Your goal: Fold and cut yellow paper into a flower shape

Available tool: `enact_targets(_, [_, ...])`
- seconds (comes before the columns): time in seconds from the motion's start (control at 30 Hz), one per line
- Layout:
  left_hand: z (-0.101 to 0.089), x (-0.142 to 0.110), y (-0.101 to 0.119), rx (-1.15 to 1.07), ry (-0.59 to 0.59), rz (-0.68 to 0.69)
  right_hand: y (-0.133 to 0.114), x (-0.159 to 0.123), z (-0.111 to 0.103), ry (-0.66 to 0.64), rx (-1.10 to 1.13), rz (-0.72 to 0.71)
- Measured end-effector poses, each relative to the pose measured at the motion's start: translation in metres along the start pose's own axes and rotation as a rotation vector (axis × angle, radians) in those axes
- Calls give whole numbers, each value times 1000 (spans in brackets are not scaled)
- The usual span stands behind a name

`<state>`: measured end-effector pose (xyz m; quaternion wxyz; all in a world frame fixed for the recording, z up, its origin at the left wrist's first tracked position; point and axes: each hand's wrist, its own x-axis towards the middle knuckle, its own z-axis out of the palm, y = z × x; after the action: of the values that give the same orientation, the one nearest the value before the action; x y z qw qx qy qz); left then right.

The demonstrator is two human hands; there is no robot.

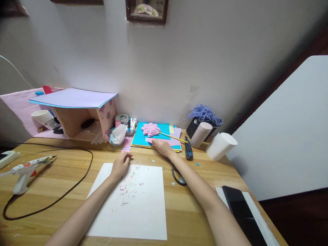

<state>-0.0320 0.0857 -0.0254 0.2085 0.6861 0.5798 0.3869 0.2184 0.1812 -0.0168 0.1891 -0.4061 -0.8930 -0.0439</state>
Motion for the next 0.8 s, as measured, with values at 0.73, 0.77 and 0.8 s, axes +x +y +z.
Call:
enact_targets(0.73, [1,0,-4,13,-3,13,-9,11,3,53,-50,19])
enact_targets(0.77, [1,0,-4,14,-1,16,-8,12,4,70,-54,46])
enact_targets(0.8, [1,0,-3,13,1,17,-7,12,4,89,-58,73])
